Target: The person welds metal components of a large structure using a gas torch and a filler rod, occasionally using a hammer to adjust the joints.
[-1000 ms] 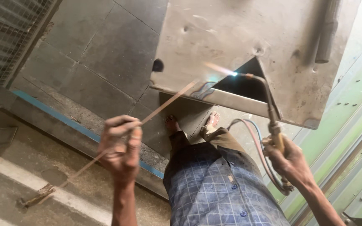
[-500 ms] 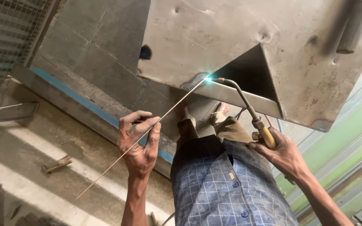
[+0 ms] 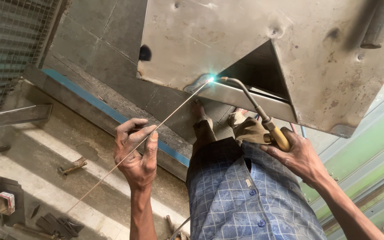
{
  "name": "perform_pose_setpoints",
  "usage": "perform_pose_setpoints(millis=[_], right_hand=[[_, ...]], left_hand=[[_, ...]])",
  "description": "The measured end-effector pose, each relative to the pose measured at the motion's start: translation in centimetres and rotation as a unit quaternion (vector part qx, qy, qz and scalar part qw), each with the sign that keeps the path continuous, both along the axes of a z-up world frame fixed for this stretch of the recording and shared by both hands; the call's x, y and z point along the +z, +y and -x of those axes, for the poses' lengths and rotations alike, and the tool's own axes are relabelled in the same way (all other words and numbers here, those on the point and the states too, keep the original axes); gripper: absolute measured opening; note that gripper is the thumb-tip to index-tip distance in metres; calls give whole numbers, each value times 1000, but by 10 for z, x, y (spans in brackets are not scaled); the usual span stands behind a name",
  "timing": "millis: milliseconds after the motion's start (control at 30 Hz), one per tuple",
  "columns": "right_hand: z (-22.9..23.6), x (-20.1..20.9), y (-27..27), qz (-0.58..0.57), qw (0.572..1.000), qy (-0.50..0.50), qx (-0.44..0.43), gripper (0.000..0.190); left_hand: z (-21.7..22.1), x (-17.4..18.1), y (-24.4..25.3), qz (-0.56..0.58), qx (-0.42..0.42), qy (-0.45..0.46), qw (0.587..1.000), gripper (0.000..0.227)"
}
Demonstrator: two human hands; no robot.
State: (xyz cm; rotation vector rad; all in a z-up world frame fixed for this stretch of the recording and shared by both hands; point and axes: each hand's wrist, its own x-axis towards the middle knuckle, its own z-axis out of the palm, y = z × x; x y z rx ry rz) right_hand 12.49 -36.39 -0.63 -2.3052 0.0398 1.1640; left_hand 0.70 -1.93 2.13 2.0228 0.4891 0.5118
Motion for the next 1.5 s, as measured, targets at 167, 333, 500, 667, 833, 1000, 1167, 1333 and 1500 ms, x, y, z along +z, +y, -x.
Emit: perform_pose_setpoints(millis=[167,333,500,667,833,1000,1167,1333,1500], right_hand=[[4,-11,-11,76,997,25,2,47],[8,-17,-14,41,999,8,-7,36],[12,-16,-11,34,999,1,-24,36],[14,-16,-9,36,999,-9,-19,34],[15,-14,-7,35,999,-8,-25,34],[14,-12,-5,39,999,-6,-28,34],[15,-11,-5,10,999,-32,-30,38],[15,-8,-4,40,998,-5,-42,40],[15,-5,-1,34,999,-10,-36,40]], left_hand=[[0,-3,2,16,-2,-3,1000,17],[1,-6,7,29,-7,-7,1000,16],[0,-7,12,29,-15,-10,999,17],[-1,-7,13,30,-19,-12,999,18],[-2,-3,15,17,-25,-7,1000,18],[-4,-3,16,-16,-38,-12,999,18],[-5,-1,14,-44,-43,-2,998,18],[-7,5,12,-89,-56,-6,994,20],[-12,12,11,-128,-69,-9,989,21]])
